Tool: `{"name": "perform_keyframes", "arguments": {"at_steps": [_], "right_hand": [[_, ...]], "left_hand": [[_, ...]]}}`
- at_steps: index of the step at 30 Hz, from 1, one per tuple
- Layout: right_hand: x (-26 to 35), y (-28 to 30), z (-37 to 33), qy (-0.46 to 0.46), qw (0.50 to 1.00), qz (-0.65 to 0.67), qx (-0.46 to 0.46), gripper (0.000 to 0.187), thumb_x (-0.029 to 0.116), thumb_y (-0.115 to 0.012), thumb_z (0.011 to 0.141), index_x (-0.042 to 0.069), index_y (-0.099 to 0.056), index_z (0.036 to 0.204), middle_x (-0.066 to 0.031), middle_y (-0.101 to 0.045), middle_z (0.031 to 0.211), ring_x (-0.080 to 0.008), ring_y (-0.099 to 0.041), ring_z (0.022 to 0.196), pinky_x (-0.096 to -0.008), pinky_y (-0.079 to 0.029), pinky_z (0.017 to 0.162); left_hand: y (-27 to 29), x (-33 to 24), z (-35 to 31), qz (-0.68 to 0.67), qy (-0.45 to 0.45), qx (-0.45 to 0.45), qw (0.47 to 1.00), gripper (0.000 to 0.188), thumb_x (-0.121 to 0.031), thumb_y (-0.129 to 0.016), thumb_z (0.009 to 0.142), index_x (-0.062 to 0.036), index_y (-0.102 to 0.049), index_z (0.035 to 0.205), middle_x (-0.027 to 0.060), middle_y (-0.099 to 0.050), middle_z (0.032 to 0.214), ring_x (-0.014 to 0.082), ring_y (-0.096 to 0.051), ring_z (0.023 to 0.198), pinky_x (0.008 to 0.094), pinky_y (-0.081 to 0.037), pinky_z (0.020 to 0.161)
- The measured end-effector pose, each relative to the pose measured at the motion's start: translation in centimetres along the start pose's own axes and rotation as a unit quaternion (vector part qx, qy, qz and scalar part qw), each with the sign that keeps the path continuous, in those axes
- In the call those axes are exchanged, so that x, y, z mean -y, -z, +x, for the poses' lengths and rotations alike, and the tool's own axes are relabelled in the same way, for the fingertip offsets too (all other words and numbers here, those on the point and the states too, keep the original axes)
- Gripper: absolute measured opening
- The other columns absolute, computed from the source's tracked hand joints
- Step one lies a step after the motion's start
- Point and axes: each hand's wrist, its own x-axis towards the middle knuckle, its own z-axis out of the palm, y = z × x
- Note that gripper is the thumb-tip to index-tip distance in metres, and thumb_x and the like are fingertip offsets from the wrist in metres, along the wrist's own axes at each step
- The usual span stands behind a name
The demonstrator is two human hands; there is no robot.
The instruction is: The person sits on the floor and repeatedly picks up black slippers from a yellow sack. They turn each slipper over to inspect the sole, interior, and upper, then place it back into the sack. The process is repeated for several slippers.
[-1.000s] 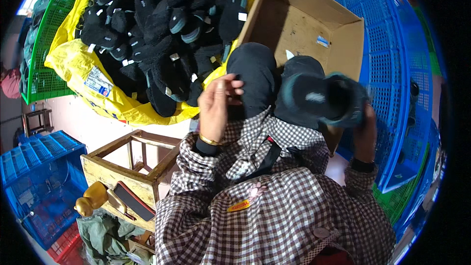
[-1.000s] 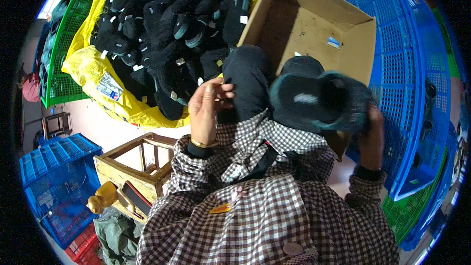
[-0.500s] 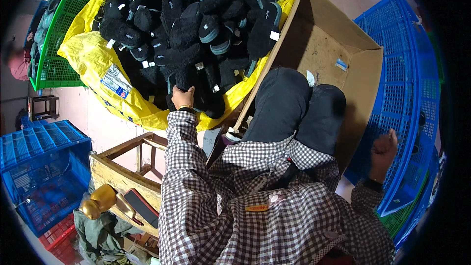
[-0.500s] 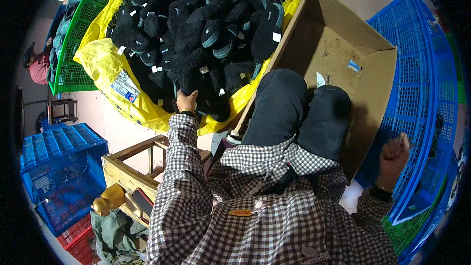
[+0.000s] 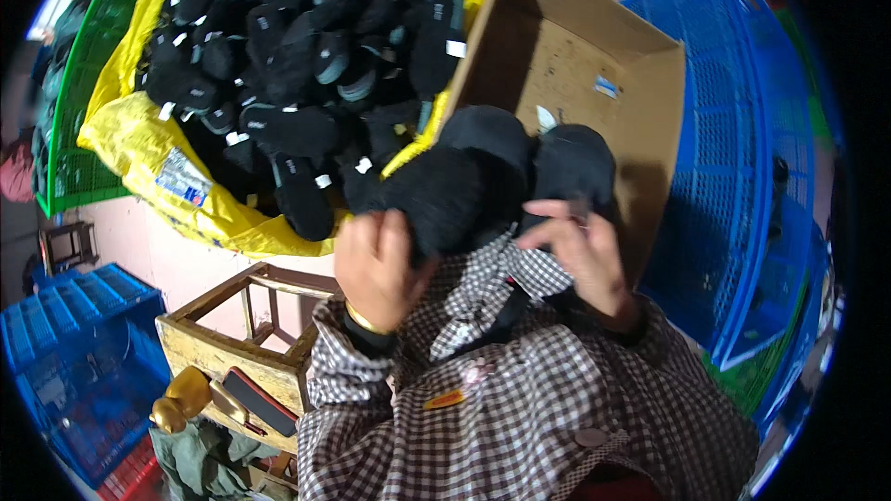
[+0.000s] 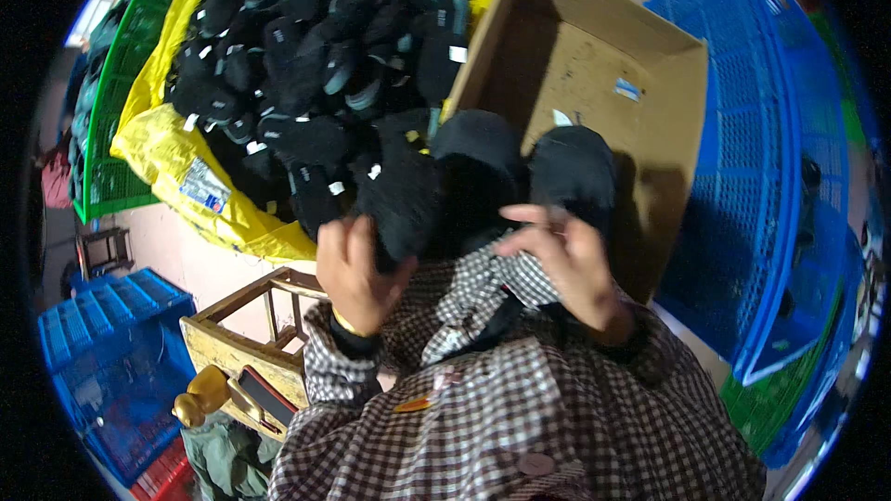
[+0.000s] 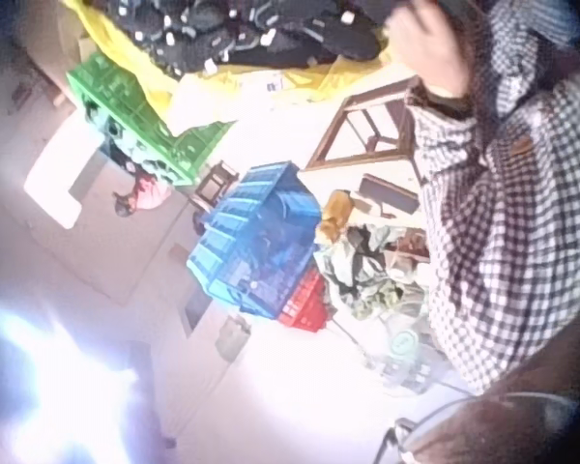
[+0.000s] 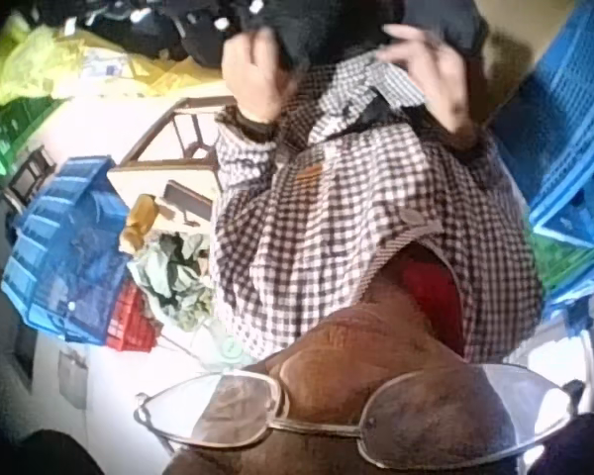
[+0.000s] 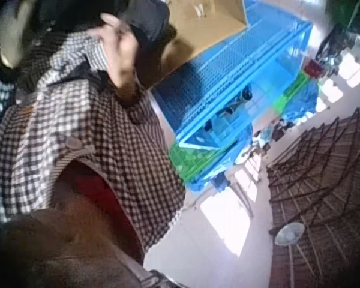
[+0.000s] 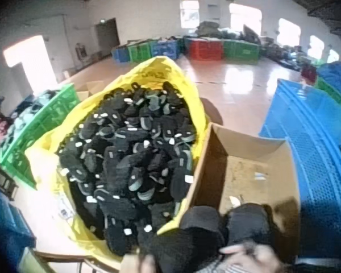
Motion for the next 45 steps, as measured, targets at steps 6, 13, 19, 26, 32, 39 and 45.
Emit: {"name": "perform_keyframes", "arguments": {"at_steps": [6,13,19,26,32,39,45], "right_hand": [[-1.8,0.9,0.5,-0.027,0.999,0.032,-0.005,0.049,0.022,-0.071,0.082,-0.006,-0.052,0.118,-0.0073,-0.062,0.105,-0.0132,-0.056,0.096,-0.0277,-0.047,0.087],[-4.8,6.5,-0.3,-0.009,0.996,-0.041,0.083,0.051,0.0,-0.073,0.075,0.0,-0.055,0.122,-0.0077,-0.063,0.114,-0.0154,-0.058,0.106,-0.0299,-0.045,0.095],[-4.5,7.9,-0.7,0.041,0.993,-0.065,0.092,0.052,-0.008,-0.072,0.068,-0.003,-0.057,0.118,-0.0103,-0.064,0.115,-0.0159,-0.059,0.106,-0.0311,-0.046,0.096],[-4.1,7.5,-0.7,0.083,0.987,-0.084,0.106,0.044,-0.008,-0.071,0.068,-0.006,-0.061,0.111,-0.0119,-0.066,0.109,-0.0161,-0.063,0.102,-0.0291,-0.048,0.092],[-4.1,7.4,-1.0,0.138,0.968,-0.196,0.077,0.046,-0.004,-0.072,0.069,-0.002,-0.06,0.114,-0.0122,-0.069,0.103,-0.0143,-0.066,0.094,-0.0262,-0.052,0.08],[-4.0,7.1,-1.3,0.124,0.965,-0.22,0.068,0.047,-0.002,-0.073,0.069,-0.001,-0.061,0.114,-0.0127,-0.069,0.103,-0.0156,-0.068,0.09,-0.0267,-0.053,0.076],[-4.4,7.2,-1.5,0.16,0.958,-0.235,0.048,0.047,0.0,-0.073,0.071,0.0,-0.06,0.116,-0.0127,-0.069,0.105,-0.0178,-0.068,0.093,-0.0284,-0.052,0.08]], "left_hand": [[-3.1,-6.4,-1.8,0.036,-0.162,-0.003,0.986,0.02,-0.012,-0.061,0.074,-0.0074,-0.06,0.093,0.0053,-0.056,0.084,0.0175,-0.05,0.065,0.0308,-0.037,0.054],[-2.6,-5.8,-0.9,-0.258,-0.23,0.058,0.937,0.015,-0.012,-0.077,0.066,-0.0071,-0.067,0.075,0.0022,-0.06,0.07,0.016,-0.055,0.063,0.0291,-0.041,0.053],[-3.1,-3.7,2.4,-0.353,0.064,0.216,0.908,0.041,-0.016,-0.081,0.07,-0.0025,-0.065,0.105,0.008,-0.065,0.092,0.0229,-0.059,0.089,0.0315,-0.045,0.082],[-4.9,-5.3,3.6,-0.479,0.047,0.344,0.806,0.036,-0.011,-0.077,0.076,-0.0014,-0.064,0.109,0.007,-0.063,0.101,0.0181,-0.057,0.096,0.0288,-0.042,0.088],[-6.3,-6.6,3.8,-0.481,0.028,0.301,0.823,0.024,-0.007,-0.076,0.077,-0.001,-0.065,0.098,0.0062,-0.063,0.093,0.0167,-0.058,0.089,0.0274,-0.044,0.081],[-6.2,-6.8,4.3,-0.4,0.062,0.273,0.873,0.01,-0.008,-0.066,0.087,0.0004,-0.062,0.09,0.0025,-0.061,0.082,0.0112,-0.056,0.076,0.0235,-0.045,0.072],[-6.1,-4.9,3.8,-0.432,0.201,0.229,0.849,0.017,-0.013,-0.065,0.089,0.0016,-0.061,0.095,0.0057,-0.062,0.08,0.0124,-0.057,0.075,0.0256,-0.047,0.07]]}}
